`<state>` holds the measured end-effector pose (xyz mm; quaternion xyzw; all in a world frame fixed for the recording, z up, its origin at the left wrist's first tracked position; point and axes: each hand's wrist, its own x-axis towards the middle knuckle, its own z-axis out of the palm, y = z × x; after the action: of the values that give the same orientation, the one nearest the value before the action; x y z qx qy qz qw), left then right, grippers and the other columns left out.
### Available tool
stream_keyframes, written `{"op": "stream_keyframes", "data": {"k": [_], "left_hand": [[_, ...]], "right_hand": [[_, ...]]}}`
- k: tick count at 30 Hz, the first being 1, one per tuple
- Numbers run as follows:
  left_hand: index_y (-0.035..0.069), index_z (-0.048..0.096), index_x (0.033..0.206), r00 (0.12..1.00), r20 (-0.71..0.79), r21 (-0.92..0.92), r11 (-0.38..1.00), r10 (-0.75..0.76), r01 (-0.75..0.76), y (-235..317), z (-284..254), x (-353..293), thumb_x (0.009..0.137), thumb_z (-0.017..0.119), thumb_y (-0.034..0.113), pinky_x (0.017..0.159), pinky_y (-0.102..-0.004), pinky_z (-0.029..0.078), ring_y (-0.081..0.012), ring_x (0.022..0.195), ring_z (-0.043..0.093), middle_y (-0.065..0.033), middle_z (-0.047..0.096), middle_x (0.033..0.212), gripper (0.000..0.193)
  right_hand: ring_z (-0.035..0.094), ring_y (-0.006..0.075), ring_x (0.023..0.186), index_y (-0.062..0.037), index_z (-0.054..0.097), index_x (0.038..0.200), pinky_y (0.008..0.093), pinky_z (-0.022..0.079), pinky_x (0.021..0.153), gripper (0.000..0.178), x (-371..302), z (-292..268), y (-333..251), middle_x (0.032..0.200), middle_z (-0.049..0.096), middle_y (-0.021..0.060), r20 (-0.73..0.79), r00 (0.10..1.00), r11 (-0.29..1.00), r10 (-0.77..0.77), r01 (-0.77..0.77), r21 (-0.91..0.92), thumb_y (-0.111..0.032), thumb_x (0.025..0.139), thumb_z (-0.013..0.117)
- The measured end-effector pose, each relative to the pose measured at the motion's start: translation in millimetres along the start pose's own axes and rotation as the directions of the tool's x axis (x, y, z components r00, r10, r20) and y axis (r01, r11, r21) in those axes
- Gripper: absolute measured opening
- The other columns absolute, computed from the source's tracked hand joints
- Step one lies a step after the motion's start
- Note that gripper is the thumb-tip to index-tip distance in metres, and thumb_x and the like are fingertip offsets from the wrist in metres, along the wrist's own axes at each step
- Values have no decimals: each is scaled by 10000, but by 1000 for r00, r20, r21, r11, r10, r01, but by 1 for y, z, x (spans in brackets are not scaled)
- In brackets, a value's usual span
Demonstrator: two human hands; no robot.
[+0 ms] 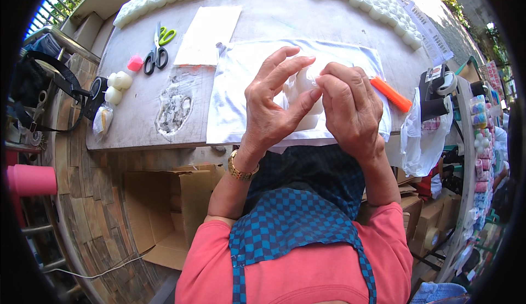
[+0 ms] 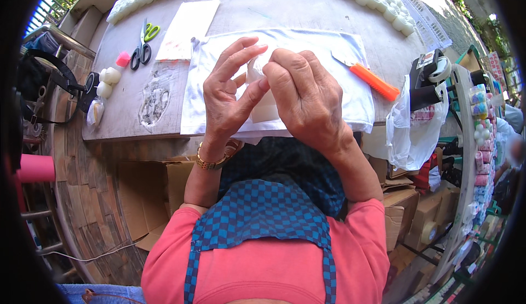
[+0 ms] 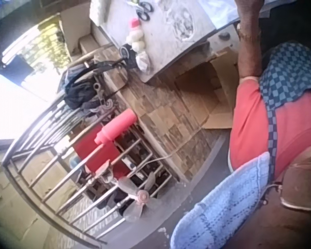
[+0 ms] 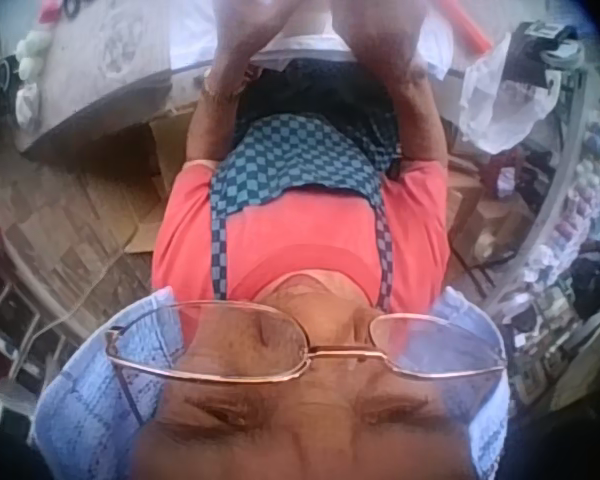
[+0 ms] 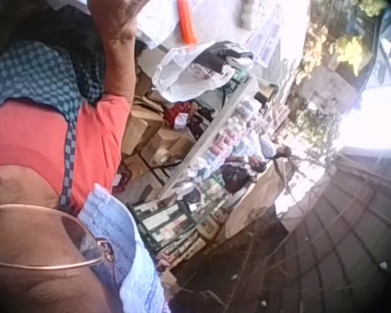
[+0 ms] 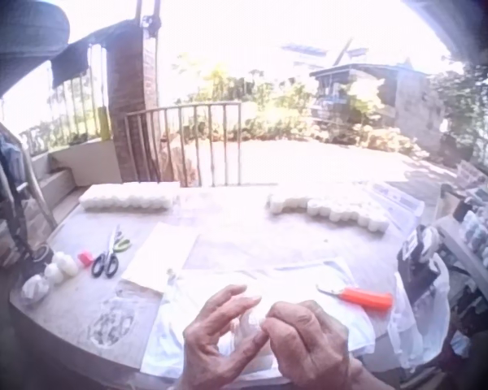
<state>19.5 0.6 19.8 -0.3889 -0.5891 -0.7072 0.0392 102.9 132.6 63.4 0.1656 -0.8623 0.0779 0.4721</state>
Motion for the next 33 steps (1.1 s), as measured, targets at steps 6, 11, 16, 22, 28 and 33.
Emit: {"op": "stream_keyframes", "data": {"k": [6, 11, 16, 22, 28, 33], "left_hand": [[86, 683, 1211, 1000, 6, -13, 1000, -28, 28, 3, -3, 3, 797, 800, 200, 839, -402, 606, -313, 1174, 607, -199, 555, 1310, 445], [71, 676, 1209, 1000, 0, -13, 1000, -6, 6, 5, -1, 2, 816, 779, 199, 827, -393, 611, -318, 1180, 600, -201, 553, 1301, 426], [73, 668, 1212, 996, 30, -45, 995, -87, 88, 7, -5, 4, 819, 764, 211, 885, -430, 577, -338, 1213, 578, -214, 529, 1345, 427], [71, 634, 1234, 973, 111, -59, 976, -204, 211, 11, -18, 8, 883, 708, 259, 1004, -573, 461, -365, 1243, 556, -205, 505, 1393, 405], [58, 650, 1158, 960, 67, -26, 961, -273, 275, 23, -16, 13, 869, 699, 235, 950, -495, 530, -338, 1201, 585, -182, 531, 1353, 343], [57, 670, 1128, 971, 54, 21, 972, -233, 232, 23, -16, 10, 824, 687, 185, 954, -445, 540, -326, 1179, 602, -171, 547, 1340, 330]], "right_hand": [[631, 287, 772, 25, 590, 948, 356, 548, 615, 295, 4, 1, 6, 943, 590, 149, 27, 998, 999, -51, 51, -2, 1, 692, 736], [643, 267, 787, 42, 610, 898, 350, 559, 611, 258, -5, 7, 8, 950, 599, 140, -55, 990, 990, -129, 126, -58, -12, 680, 738], [662, 271, 833, 60, 664, 928, 349, 585, 654, 265, -11, 9, 9, 982, 617, 144, -89, 984, 986, -154, 147, -81, -14, 684, 736], [668, 309, 981, 63, 718, 974, 374, 615, 780, 281, -34, 24, 0, 1045, 643, 132, -76, 983, 975, -167, 154, -159, 9, 700, 738], [662, 319, 992, 36, 705, 952, 391, 604, 787, 252, -35, 22, -7, 1027, 646, 140, -97, 994, 999, -50, 49, -7, 35, 702, 730], [644, 284, 972, -41, 668, 1043, 348, 543, 790, 296, -6, -6, 1, 1088, 630, 143, -109, 965, 934, 238, -197, 297, 29, 760, 716]]}}
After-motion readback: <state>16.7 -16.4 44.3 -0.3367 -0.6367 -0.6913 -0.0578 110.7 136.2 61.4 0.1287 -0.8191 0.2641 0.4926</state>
